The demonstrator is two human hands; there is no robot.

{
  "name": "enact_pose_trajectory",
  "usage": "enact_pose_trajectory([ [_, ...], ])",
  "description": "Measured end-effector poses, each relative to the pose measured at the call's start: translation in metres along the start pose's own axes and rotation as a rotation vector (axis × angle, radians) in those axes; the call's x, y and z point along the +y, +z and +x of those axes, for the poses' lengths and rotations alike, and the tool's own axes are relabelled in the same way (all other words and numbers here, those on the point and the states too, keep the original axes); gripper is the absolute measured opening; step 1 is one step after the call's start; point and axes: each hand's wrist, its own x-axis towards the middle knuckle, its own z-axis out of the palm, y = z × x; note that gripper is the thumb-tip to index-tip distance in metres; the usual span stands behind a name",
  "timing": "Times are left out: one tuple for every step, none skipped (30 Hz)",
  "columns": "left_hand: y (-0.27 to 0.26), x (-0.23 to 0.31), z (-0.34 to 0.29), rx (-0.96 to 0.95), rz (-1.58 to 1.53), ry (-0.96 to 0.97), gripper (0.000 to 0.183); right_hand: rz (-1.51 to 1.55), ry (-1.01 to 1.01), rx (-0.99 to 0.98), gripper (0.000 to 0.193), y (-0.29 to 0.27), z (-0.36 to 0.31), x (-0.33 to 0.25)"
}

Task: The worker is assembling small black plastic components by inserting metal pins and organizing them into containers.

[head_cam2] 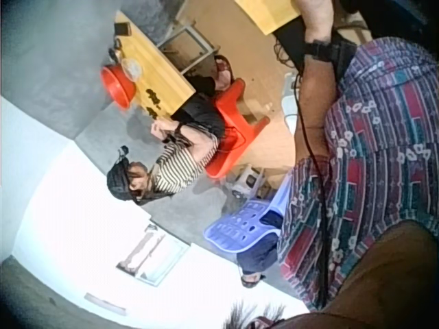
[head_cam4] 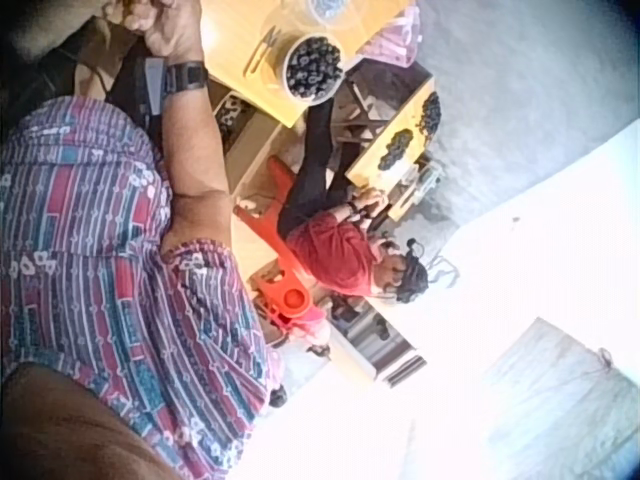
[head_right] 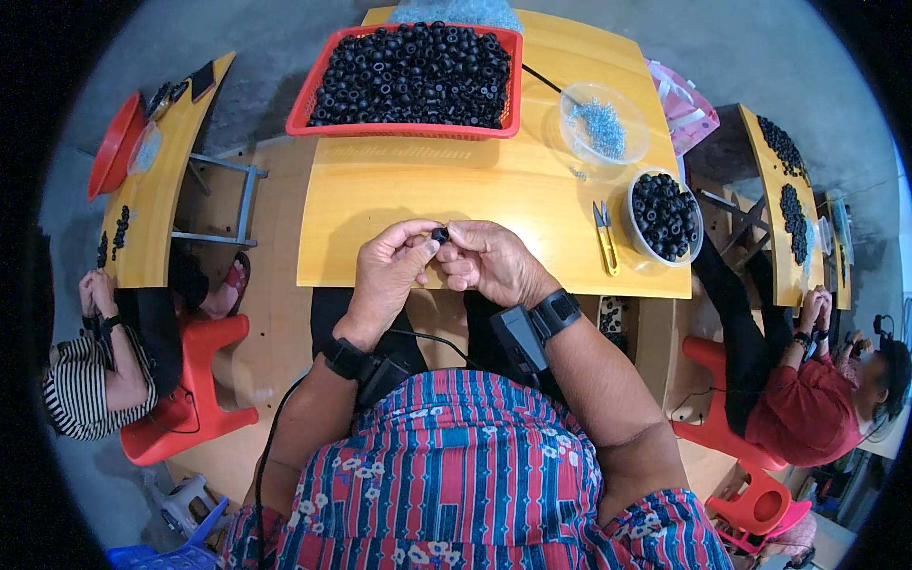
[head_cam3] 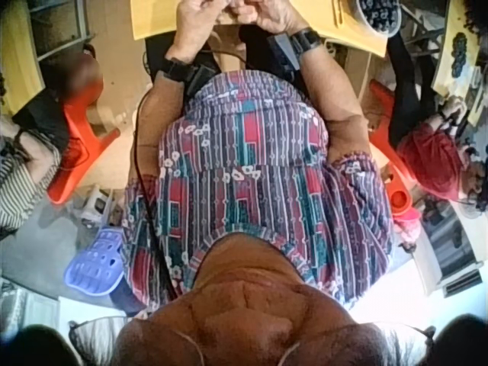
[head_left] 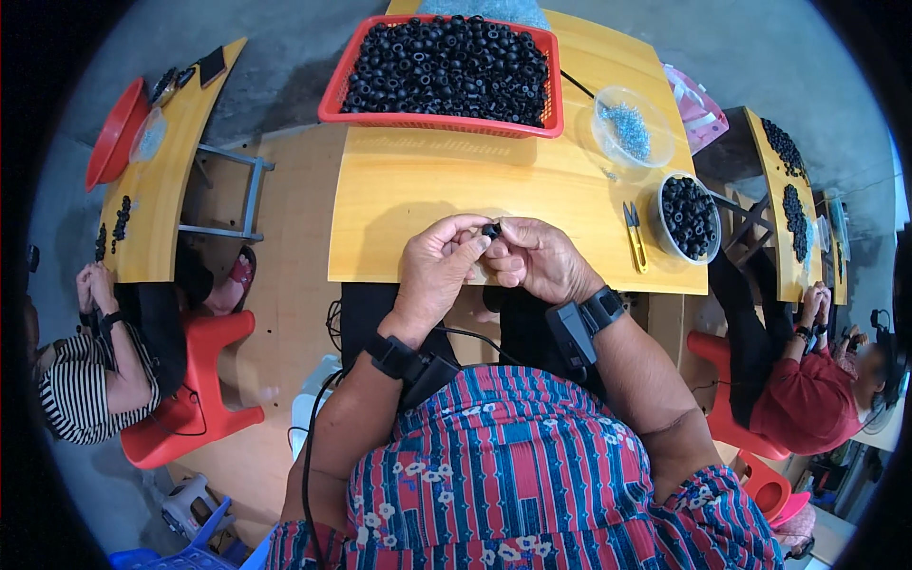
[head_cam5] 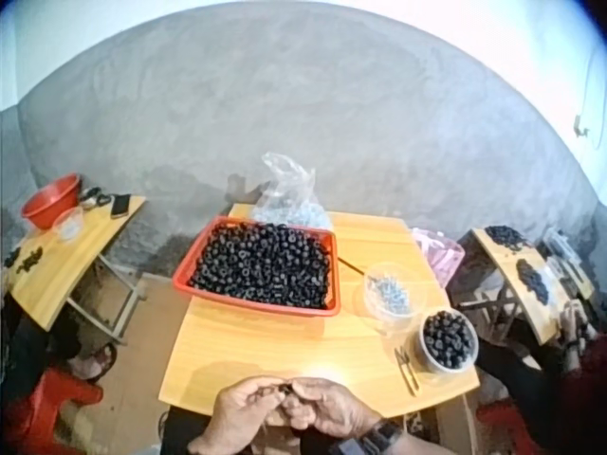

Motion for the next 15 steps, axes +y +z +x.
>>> enact_pose_trajectory([
  [-0.001, -0.002, 0.000, 0.000, 0.008, 0.007, 0.021, 0.005, 0.005, 0.001, 0.030, 0.000, 0.000, 0.000],
  [-0.002, -0.003, 0.000, 0.000, 0.016, 0.013, 0.021, 0.013, 0.011, -0.010, 0.030, 0.000, 0.001, -0.001],
  [-0.002, -0.002, 0.001, 0.000, 0.015, 0.013, 0.021, 0.021, 0.018, -0.020, 0.030, -0.001, 0.000, -0.002],
  [-0.001, -0.002, 0.001, 0.001, 0.014, 0.013, 0.020, 0.028, 0.024, -0.030, 0.030, -0.001, 0.000, -0.003],
  [-0.001, -0.001, 0.001, 0.001, 0.014, 0.013, 0.020, 0.028, 0.023, -0.031, 0.030, -0.002, 0.000, -0.003],
  [-0.001, -0.001, 0.001, 0.004, 0.016, 0.015, 0.020, 0.027, 0.024, -0.032, 0.030, -0.002, 0.000, -0.003],
  [-0.001, -0.001, 0.001, 0.007, 0.019, 0.017, 0.020, 0.027, 0.024, -0.034, 0.030, -0.002, 0.001, -0.003],
  [0.000, -0.001, 0.001, 0.010, 0.021, 0.019, 0.020, 0.019, 0.027, -0.030, 0.029, -0.001, 0.001, -0.003],
  [0.000, -0.001, 0.001, 0.009, 0.017, 0.021, 0.020, 0.012, 0.031, -0.026, 0.028, 0.001, 0.001, -0.004],
  [-0.001, 0.000, 0.001, 0.008, 0.012, 0.023, 0.019, 0.006, 0.035, -0.023, 0.027, 0.003, 0.000, -0.004],
  [-0.001, 0.000, 0.000, 0.007, 0.008, 0.025, 0.018, -0.036, 0.024, 0.012, 0.027, 0.005, 0.000, -0.003],
  [-0.001, -0.001, 0.000, 0.007, -0.019, 0.023, 0.017, -0.079, 0.014, 0.046, 0.027, 0.008, 0.000, -0.002],
  [-0.002, -0.003, 0.000, 0.007, -0.046, 0.022, 0.015, -0.121, 0.004, 0.080, 0.027, 0.011, 0.000, 0.000],
  [-0.003, -0.005, 0.000, 0.008, -0.073, 0.020, 0.014, -0.171, -0.025, 0.117, 0.026, 0.014, 0.000, 0.002],
  [-0.004, -0.006, 0.000, 0.025, -0.038, 0.031, 0.013, -0.219, -0.054, 0.155, 0.024, 0.018, 0.000, 0.003],
])
